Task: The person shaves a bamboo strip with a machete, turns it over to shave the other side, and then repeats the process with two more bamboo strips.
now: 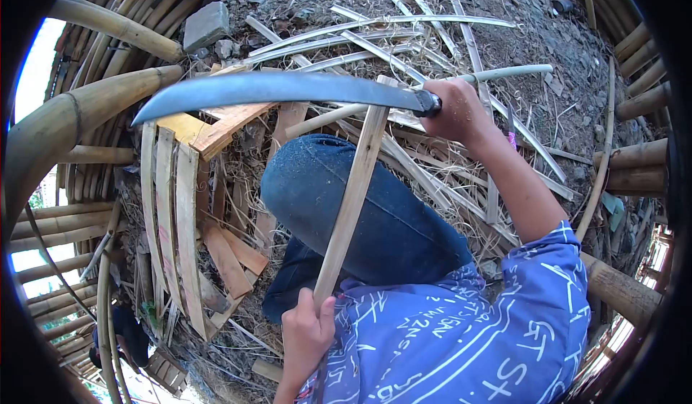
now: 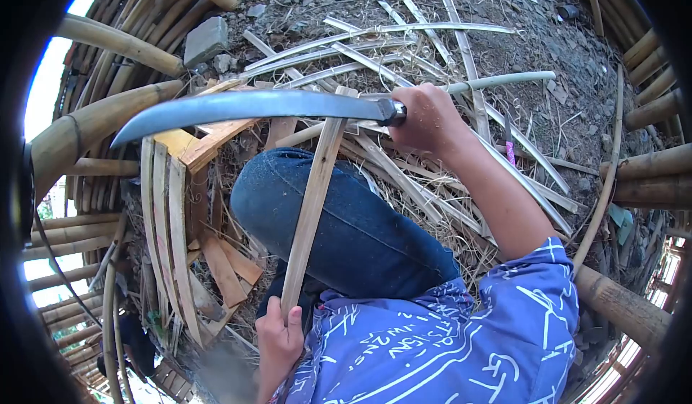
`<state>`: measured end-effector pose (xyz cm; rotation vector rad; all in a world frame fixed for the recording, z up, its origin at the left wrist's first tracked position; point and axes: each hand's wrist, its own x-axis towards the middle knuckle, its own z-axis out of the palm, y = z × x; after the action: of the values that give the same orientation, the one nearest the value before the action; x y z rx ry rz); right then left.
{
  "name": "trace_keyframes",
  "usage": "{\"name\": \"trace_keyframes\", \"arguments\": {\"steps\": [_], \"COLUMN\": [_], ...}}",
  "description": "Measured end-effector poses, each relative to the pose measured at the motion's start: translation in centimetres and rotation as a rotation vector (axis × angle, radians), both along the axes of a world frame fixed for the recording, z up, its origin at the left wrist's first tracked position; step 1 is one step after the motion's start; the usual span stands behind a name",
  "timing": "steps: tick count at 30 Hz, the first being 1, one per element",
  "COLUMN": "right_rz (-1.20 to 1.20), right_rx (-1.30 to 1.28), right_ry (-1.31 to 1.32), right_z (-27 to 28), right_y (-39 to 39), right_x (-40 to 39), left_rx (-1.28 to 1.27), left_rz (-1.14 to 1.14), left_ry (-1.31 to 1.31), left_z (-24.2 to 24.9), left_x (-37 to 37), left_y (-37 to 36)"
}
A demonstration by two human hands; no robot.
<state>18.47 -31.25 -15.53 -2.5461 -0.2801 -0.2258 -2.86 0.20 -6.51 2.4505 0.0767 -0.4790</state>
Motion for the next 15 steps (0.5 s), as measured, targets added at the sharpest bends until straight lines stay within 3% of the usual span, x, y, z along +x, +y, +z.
{"name": "trace_keyframes", "arguments": {"steps": [4, 6, 9, 15], "right_rz": [-0.266, -0.283, -0.360, -0.380], "right_rx": [0.131, 0.132, 0.381, 0.570], "right_ry": [0.110, 0.108, 0.107, 0.229], "right_z": [-1.3, -3.4, -5.3, -1.6], "right_y": [-2.1, -3.6, -3.0, -0.6], "right_x": [1.8, 2.2, -1.1, -7.1], "left_rx": [0.009, 0.087, 0.042, -0.123], "left_rz": [-0.017, -0.066, 0.002, 0.106], "left_ry": [-0.050, -0.137, -0.059, 0.043], "left_z": [-1.0, -1.6, 0.7, -1.1], "left_x": [-0.8, -1.0, -0.1, 0.5], "left_y": [0.9, 1.4, 0.5, 1.4]}}
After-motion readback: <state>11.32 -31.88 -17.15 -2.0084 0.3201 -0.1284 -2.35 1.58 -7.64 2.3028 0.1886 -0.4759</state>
